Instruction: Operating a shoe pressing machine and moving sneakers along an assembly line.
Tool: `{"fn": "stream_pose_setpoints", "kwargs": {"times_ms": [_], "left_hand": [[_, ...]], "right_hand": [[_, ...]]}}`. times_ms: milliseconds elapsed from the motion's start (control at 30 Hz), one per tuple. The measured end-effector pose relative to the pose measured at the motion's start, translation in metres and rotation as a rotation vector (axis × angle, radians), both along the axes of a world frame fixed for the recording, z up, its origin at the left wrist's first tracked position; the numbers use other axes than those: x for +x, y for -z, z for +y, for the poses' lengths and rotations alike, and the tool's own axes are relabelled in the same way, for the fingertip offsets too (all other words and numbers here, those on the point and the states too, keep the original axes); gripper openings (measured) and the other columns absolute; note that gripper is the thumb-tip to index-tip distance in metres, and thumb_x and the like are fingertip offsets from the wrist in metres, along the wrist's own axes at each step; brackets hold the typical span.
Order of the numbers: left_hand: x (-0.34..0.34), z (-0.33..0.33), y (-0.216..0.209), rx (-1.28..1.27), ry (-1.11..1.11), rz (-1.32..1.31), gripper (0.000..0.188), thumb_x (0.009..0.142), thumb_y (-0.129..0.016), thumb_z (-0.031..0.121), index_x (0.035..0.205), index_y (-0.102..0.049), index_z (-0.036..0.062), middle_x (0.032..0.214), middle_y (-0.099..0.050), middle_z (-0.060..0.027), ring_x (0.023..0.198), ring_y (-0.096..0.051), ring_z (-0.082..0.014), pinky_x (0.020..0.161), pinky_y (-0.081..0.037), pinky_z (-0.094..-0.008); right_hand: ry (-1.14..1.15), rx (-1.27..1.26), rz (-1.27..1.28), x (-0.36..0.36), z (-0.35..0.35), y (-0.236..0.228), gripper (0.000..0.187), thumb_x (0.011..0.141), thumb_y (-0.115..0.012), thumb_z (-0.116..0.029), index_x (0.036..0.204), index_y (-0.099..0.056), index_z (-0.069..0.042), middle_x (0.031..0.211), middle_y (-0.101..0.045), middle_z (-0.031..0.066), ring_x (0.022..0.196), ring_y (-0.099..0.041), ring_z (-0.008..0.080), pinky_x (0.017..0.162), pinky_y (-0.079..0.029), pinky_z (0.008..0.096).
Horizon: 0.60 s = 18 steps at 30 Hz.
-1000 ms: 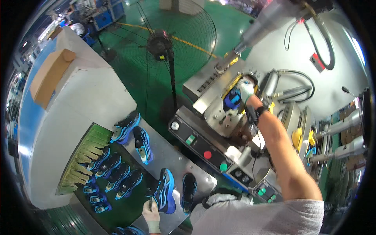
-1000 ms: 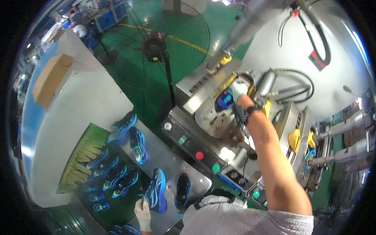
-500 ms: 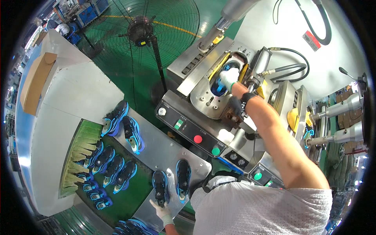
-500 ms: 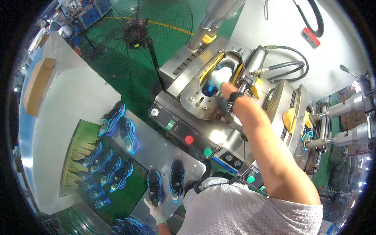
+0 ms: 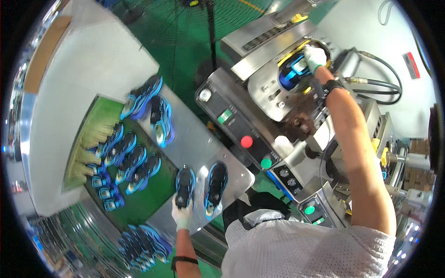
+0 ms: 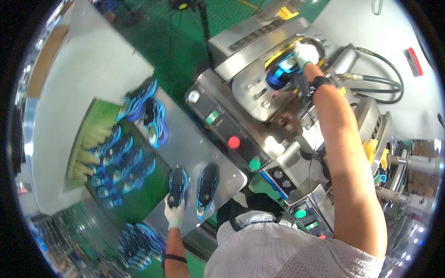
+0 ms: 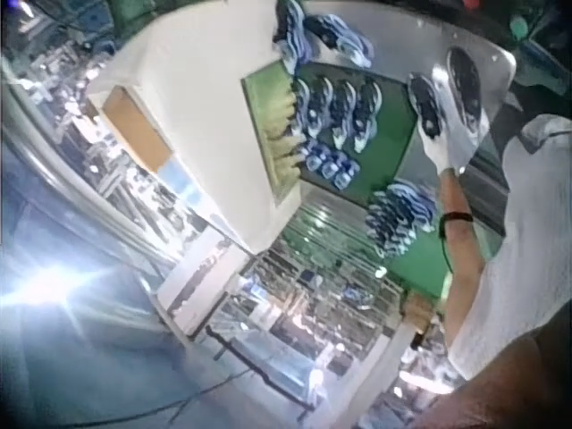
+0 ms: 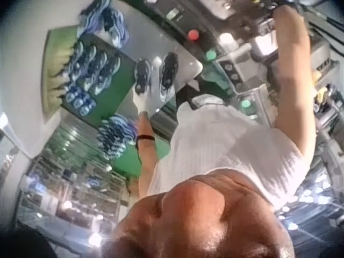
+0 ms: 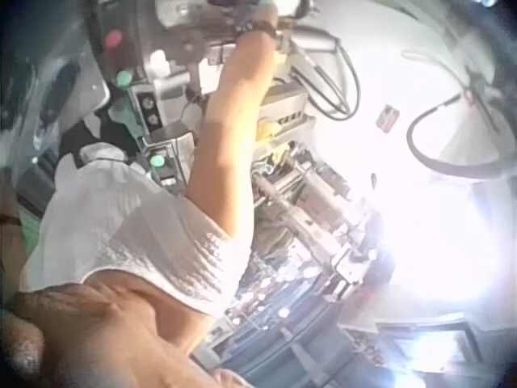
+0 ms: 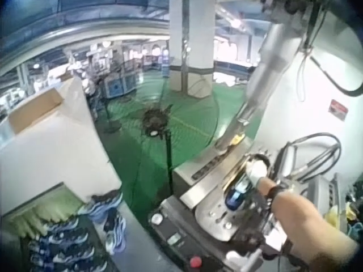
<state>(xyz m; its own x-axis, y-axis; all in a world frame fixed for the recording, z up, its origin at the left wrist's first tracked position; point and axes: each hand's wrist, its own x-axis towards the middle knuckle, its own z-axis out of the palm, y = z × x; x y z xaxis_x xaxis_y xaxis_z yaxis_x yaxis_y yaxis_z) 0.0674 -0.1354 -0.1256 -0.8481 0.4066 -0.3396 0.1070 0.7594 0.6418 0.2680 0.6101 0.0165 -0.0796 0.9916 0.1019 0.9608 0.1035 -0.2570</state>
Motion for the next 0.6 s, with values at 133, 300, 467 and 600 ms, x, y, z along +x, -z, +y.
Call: {"fn": "stream_pose_setpoints", "kwargs": {"times_ms": [133, 300, 467, 600], "left_hand": [[-0.001, 0.028, 0.022, -0.013, 0.091, 0.036, 0.07, 0.071, -0.085, 0.029, 0.133, -0.056, 0.013, 0.116, -0.07, -0.0145, 0.105, -0.069, -0.0324, 0.092, -0.053, -0.0414], [-0.019, -0.059, 0.022, -0.063, -0.055, 0.031, 0.072, 0.069, -0.085, 0.032, 0.133, -0.056, 0.0137, 0.126, -0.065, -0.0152, 0.113, -0.064, -0.0339, 0.099, -0.051, -0.0404], [-0.018, -0.012, 0.019, -0.094, 0.109, 0.069, 0.073, 0.077, -0.078, 0.04, 0.138, -0.05, 0.0121, 0.125, -0.064, -0.0181, 0.115, -0.061, -0.0368, 0.1, -0.049, -0.0457], [-0.009, 0.0, 0.005, 0.035, 0.135, -0.048, 0.067, 0.073, -0.082, 0.037, 0.127, -0.052, 0.0104, 0.12, -0.064, -0.0172, 0.113, -0.061, -0.037, 0.095, -0.049, -0.0483]], "right_hand": [[-0.068, -0.076, 0.126, 0.076, 0.063, 0.004, 0.087, 0.088, -0.05, -0.072, 0.11, -0.068, 0.01, 0.113, -0.068, 0.0287, 0.113, -0.065, 0.036, 0.097, -0.047, 0.0389], [-0.39, -0.068, 0.49, -0.067, -0.129, -0.033, 0.084, 0.089, -0.069, -0.054, 0.14, -0.047, 0.01, 0.132, -0.059, 0.0249, 0.118, -0.059, 0.0284, 0.102, -0.044, 0.037], [-0.712, 0.274, 0.523, -0.019, -0.39, -0.063, 0.067, 0.093, -0.062, -0.018, 0.149, -0.033, 0.007, 0.154, -0.036, 0.0287, 0.146, -0.032, 0.0388, 0.12, -0.024, 0.0449], [-0.715, 0.218, -0.484, 0.059, -0.44, 0.097, 0.077, 0.085, -0.068, -0.025, 0.144, -0.034, 0.01, 0.15, -0.029, 0.0398, 0.14, -0.032, 0.0522, 0.118, -0.024, 0.0529]]}}
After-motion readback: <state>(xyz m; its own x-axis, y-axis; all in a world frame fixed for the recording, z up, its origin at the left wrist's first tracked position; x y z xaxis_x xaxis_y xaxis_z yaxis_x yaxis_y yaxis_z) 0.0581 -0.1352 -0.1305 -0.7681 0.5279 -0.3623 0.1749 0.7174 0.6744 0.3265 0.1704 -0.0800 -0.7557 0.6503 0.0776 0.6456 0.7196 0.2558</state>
